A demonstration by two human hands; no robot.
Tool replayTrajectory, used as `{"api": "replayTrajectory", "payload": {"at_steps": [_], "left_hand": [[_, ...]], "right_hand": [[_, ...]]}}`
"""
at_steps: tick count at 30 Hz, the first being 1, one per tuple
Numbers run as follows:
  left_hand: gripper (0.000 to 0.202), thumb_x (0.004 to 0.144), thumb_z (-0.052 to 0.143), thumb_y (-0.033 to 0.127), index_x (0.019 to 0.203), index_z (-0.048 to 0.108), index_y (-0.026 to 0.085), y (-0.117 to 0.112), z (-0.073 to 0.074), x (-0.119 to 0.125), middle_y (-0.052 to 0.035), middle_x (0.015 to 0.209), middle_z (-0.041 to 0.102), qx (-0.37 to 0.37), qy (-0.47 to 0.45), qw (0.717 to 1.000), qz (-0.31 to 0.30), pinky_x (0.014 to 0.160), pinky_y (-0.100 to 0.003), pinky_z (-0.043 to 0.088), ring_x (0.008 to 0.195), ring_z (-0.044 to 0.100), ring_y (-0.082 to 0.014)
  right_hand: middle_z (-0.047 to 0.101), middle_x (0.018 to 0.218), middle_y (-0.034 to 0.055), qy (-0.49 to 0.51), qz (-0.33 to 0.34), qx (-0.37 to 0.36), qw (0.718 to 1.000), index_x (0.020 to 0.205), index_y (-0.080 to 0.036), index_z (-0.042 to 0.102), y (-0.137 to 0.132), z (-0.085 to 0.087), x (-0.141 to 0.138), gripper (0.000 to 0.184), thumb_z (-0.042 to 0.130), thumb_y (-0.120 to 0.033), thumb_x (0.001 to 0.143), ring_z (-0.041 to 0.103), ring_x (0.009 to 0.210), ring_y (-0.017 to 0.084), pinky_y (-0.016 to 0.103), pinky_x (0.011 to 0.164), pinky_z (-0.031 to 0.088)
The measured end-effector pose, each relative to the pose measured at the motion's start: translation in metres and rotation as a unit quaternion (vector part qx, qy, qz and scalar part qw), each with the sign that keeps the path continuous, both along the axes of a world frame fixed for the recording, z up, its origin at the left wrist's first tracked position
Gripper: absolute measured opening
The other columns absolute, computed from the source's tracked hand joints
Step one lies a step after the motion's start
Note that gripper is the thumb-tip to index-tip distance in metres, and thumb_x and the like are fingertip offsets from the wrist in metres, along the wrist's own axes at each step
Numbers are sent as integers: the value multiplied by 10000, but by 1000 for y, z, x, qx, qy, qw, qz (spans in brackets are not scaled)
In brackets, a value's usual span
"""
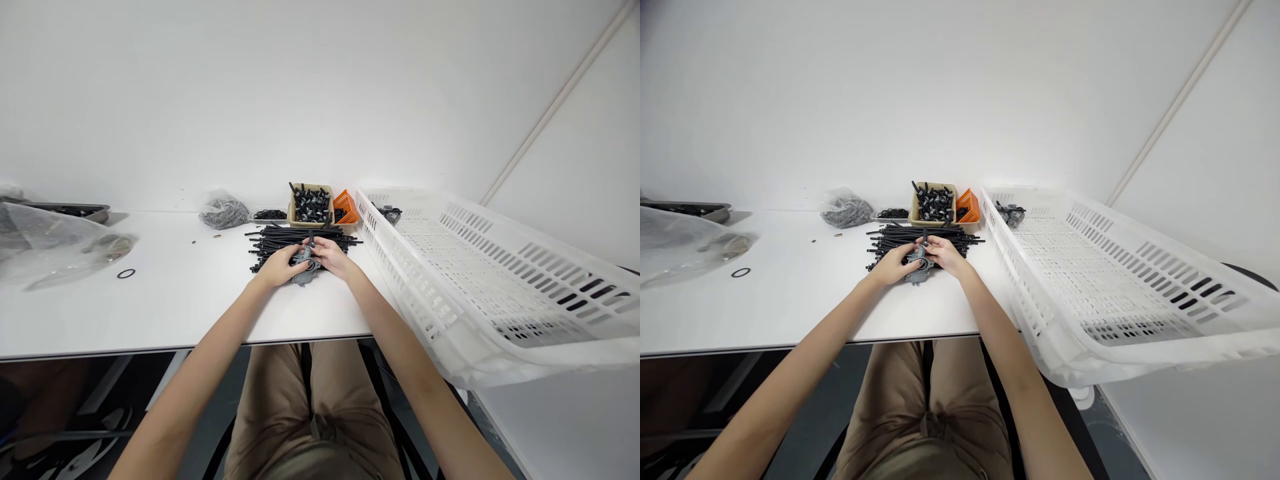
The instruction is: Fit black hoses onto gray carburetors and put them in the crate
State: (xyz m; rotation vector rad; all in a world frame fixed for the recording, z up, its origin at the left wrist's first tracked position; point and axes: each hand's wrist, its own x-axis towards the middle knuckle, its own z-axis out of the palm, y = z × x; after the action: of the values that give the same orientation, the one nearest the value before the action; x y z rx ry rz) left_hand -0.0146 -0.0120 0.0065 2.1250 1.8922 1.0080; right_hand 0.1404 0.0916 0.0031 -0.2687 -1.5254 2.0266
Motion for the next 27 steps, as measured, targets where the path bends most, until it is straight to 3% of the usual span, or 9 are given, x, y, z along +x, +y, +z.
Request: {"api": "replayTrajectory", "payload": {"at_steps": [27], "left_hand": [[497,818,500,543,1114,620,162,1,1,0,-98,1096,674,-6,8,1000,-3,859,-382,470,947,628,-275]], "right_hand": [[672,949,26,-1,-9,-6,1000,915,-207,696,-2,2,0,221,710,-199,695,603,895,154,256,799,482]]}}
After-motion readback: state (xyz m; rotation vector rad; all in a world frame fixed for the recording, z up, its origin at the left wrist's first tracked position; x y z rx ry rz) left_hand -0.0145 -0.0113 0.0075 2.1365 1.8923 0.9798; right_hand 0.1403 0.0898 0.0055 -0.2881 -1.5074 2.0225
